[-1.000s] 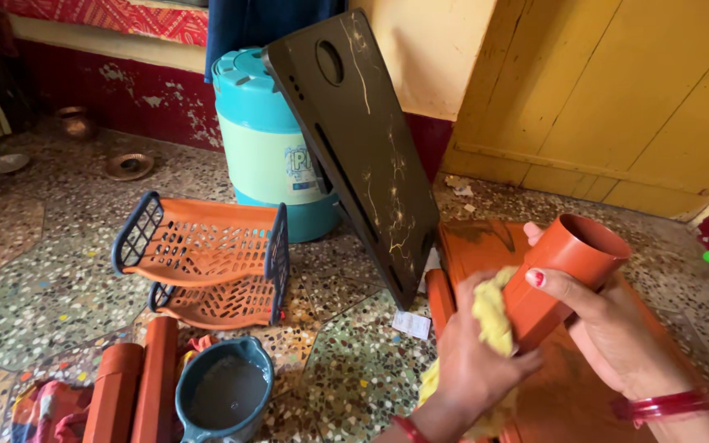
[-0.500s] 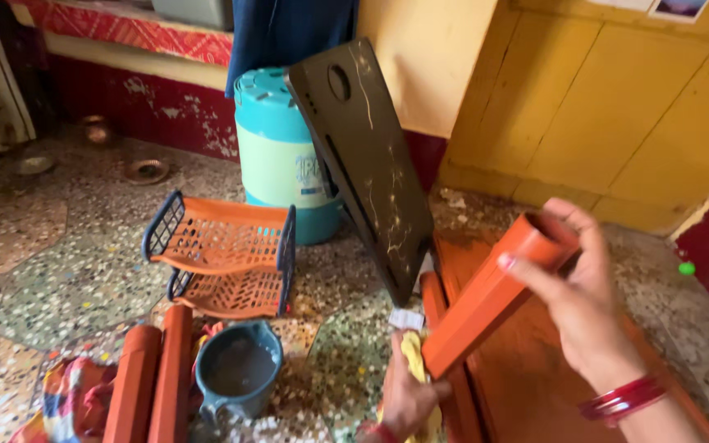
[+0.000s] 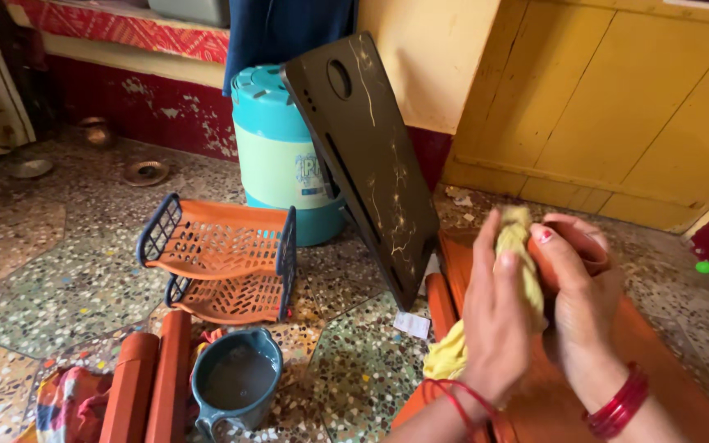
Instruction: The person wipes several orange plastic pipes with a yellow cloth, dipping the cloth into a small blue pitcher of water between wipes. The pipes are handled one at a time and placed back on the floor.
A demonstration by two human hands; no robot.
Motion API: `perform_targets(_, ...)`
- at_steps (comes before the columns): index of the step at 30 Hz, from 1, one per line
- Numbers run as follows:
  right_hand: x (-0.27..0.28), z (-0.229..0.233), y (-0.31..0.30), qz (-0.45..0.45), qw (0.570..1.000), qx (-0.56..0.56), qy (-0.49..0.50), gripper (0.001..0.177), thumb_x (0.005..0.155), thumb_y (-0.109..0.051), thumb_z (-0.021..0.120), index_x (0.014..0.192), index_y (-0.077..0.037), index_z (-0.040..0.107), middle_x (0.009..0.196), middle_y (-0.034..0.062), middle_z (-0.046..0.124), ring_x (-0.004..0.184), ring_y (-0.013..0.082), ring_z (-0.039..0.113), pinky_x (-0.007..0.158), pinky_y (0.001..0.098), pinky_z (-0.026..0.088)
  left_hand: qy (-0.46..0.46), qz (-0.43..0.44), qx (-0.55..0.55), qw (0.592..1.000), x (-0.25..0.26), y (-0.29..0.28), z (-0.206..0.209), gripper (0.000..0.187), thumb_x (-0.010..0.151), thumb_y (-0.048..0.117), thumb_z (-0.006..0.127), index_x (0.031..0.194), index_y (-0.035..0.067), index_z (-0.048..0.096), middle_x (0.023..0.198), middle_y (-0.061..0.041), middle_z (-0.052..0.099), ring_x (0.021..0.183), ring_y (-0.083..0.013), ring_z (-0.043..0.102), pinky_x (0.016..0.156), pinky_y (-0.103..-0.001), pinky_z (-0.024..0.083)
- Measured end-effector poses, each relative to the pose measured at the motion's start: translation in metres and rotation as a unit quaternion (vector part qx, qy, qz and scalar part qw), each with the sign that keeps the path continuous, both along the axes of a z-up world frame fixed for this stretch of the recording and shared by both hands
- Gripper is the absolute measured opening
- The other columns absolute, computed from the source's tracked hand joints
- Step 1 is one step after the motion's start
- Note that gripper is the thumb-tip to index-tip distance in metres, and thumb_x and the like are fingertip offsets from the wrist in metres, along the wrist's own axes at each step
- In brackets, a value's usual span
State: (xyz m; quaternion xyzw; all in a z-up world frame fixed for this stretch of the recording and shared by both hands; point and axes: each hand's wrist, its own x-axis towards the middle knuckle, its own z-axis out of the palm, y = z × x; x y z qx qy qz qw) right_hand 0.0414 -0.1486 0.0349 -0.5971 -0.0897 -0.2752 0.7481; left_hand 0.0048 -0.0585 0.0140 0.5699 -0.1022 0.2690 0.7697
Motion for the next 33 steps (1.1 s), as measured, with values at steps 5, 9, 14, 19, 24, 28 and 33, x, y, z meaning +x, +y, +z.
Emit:
perform_targets(5, 0.003, -0.002, 0.000, -0.008, 0.999, -0.025, -0.045, 0.023, 0.091, -0.012, 0.068, 0.112, -0.002, 0.067, 0.109, 0.0095, 0.070, 0.104, 0.0189, 0.067, 0.098, 0.0325, 0.053, 0.082, 0.006, 0.092, 0.992, -0.001, 0.007, 0.007, 0.045, 0.108, 0.042, 0.031, 0.131, 0.009, 0.050, 0.092, -0.022, 0.067, 0.086, -0.0438, 0.067, 0.076, -0.054, 0.048)
perform_targets(9, 0.006, -0.005, -0.015, 0.023, 0.999, 0.009, -0.041, 0.027, 0.091, -0.016, 0.066, 0.113, 0.000, 0.065, 0.112, 0.0098, 0.067, 0.107, 0.0216, 0.067, 0.097, 0.0384, 0.055, 0.160, -0.033, 0.119, 0.979, 0.012, 0.005, -0.021, 0.044, 0.106, 0.045, 0.031, 0.105, 0.007, 0.053, 0.082, -0.021, 0.066, 0.083, -0.0447, 0.065, 0.075, -0.055, 0.044)
perform_targets(14, -0.001, -0.009, -0.033, 0.068, 0.997, 0.017, -0.036, 0.034, 0.092, -0.021, 0.063, 0.120, -0.001, 0.063, 0.110, 0.0140, 0.066, 0.102, 0.0248, 0.065, 0.098, 0.0414, 0.055, 0.158, -0.044, 0.159, 0.974, 0.037, -0.008, -0.121, 0.052, 0.108, 0.046, 0.034, 0.114, 0.003, 0.062, 0.094, -0.021, 0.067, 0.092, -0.0438, 0.065, 0.084, -0.053, 0.048)
perform_targets(19, -0.018, -0.007, -0.032, 0.102, 0.992, -0.001, -0.076, 0.036, 0.093, -0.022, 0.062, 0.123, -0.004, 0.058, 0.109, 0.0130, 0.063, 0.105, 0.0266, 0.064, 0.100, 0.0441, 0.055, 0.301, -0.226, -0.038, 0.926, 0.046, 0.010, -0.228, 0.058, 0.104, 0.046, 0.044, 0.143, 0.008, 0.063, 0.106, -0.011, 0.072, 0.087, -0.0240, 0.060, 0.083, -0.048, 0.048)
perform_targets(24, -0.022, 0.003, -0.028, 0.136, 0.988, 0.001, -0.070, 0.037, 0.094, -0.026, 0.060, 0.127, -0.011, 0.051, 0.112, 0.0049, 0.059, 0.102, 0.0247, 0.063, 0.097, 0.0449, 0.055, 0.273, -0.118, 0.106, 0.949, 0.040, 0.035, -0.207, 0.063, 0.107, 0.052, 0.041, 0.107, -0.006, 0.067, 0.093, -0.015, 0.071, 0.087, -0.0259, 0.061, 0.087, -0.041, 0.053)
perform_targets(28, -0.023, 0.004, -0.019, 0.077, 0.995, 0.005, -0.062, 0.030, 0.100, -0.023, 0.057, 0.126, -0.009, 0.055, 0.114, 0.0088, 0.065, 0.107, 0.0212, 0.063, 0.097, 0.0395, 0.051, 0.268, -0.171, -0.158, 0.935, 0.033, 0.033, -0.117, 0.044, 0.101, 0.044, 0.043, 0.108, 0.004, 0.059, 0.101, -0.009, 0.066, 0.096, -0.0248, 0.064, 0.087, -0.042, 0.050)
perform_targets(33, -0.018, -0.002, -0.002, 0.041, 0.994, -0.057, -0.084, 0.030, 0.103, -0.018, 0.052, 0.129, -0.003, 0.057, 0.120, 0.0125, 0.069, 0.114, 0.0194, 0.064, 0.106, 0.0330, 0.049, 0.147, -0.091, -0.038, 0.984, 0.021, 0.024, -0.023, 0.047, 0.106, 0.044, 0.038, 0.109, 0.002, 0.060, 0.101, -0.013, 0.066, 0.094, -0.0230, 0.059, 0.090, -0.035, 0.047)
